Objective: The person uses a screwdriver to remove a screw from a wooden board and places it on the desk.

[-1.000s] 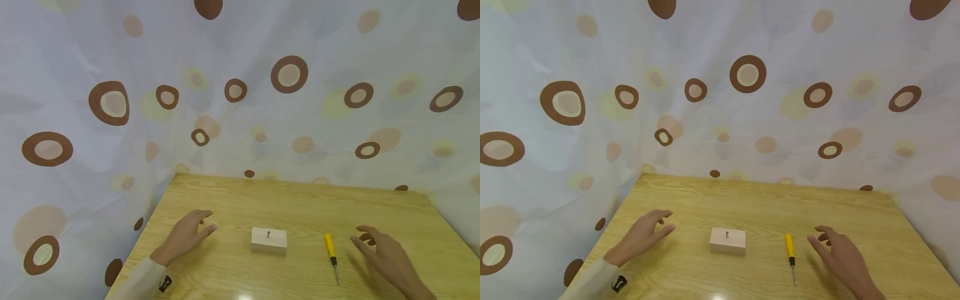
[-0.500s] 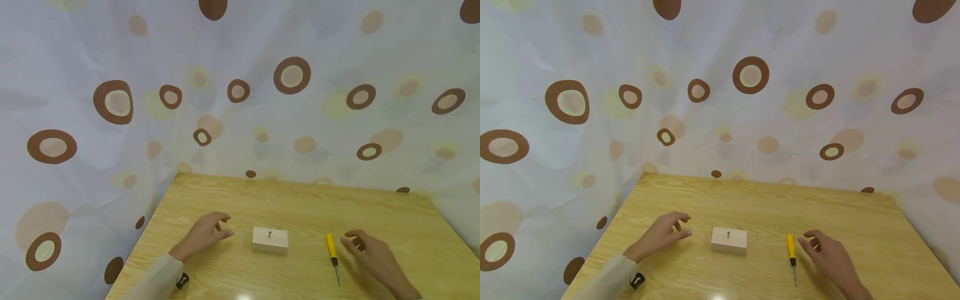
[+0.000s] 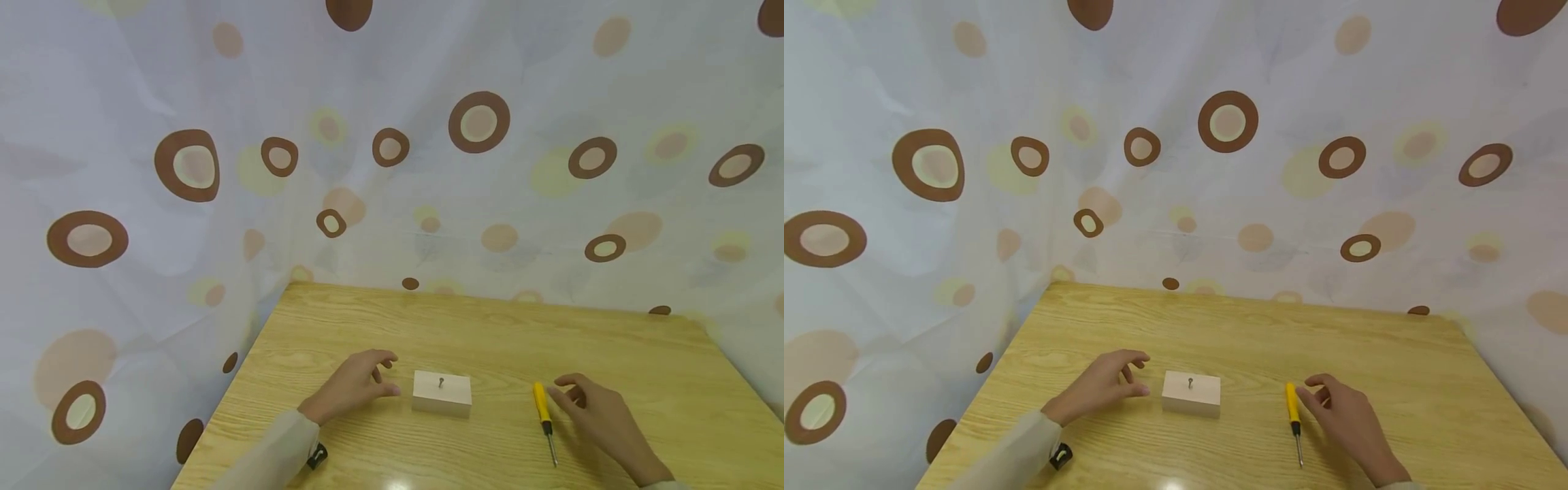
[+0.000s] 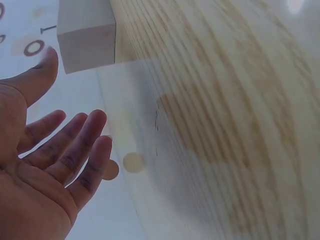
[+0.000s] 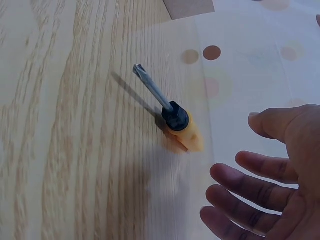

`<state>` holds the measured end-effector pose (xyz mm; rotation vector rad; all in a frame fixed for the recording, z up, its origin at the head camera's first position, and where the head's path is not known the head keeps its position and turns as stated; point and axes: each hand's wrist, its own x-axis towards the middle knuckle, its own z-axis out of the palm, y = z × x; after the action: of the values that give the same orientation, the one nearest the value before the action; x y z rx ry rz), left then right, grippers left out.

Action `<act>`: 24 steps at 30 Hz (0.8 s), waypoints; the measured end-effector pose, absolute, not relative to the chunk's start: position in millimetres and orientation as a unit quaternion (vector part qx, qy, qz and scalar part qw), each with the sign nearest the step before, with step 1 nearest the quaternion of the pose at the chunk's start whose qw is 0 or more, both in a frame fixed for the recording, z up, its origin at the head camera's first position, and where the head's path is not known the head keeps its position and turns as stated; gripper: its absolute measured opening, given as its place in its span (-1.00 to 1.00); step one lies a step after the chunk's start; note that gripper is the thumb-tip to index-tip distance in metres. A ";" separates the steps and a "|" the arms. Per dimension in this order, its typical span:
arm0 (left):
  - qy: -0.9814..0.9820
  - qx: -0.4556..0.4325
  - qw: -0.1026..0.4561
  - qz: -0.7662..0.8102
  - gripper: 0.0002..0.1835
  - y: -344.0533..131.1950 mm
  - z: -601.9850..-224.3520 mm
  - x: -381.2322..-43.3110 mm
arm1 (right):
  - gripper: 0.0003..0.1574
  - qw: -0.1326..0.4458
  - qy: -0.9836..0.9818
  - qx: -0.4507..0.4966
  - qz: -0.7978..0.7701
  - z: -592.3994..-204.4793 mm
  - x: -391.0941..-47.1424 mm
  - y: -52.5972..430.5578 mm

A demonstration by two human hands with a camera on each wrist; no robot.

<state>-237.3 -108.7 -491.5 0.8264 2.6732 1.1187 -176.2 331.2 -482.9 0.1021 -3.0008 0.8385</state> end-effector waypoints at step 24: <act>0.879 0.303 0.078 0.360 -0.25 -88.0 -491.3 -234.7 | -0.34 0.010 -0.957 0.060 0.283 -491.2 -189.9 320.7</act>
<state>-234.7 -88.0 -491.3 0.9069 2.6324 1.0781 -189.9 320.7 -491.2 0.1860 -2.9874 0.8845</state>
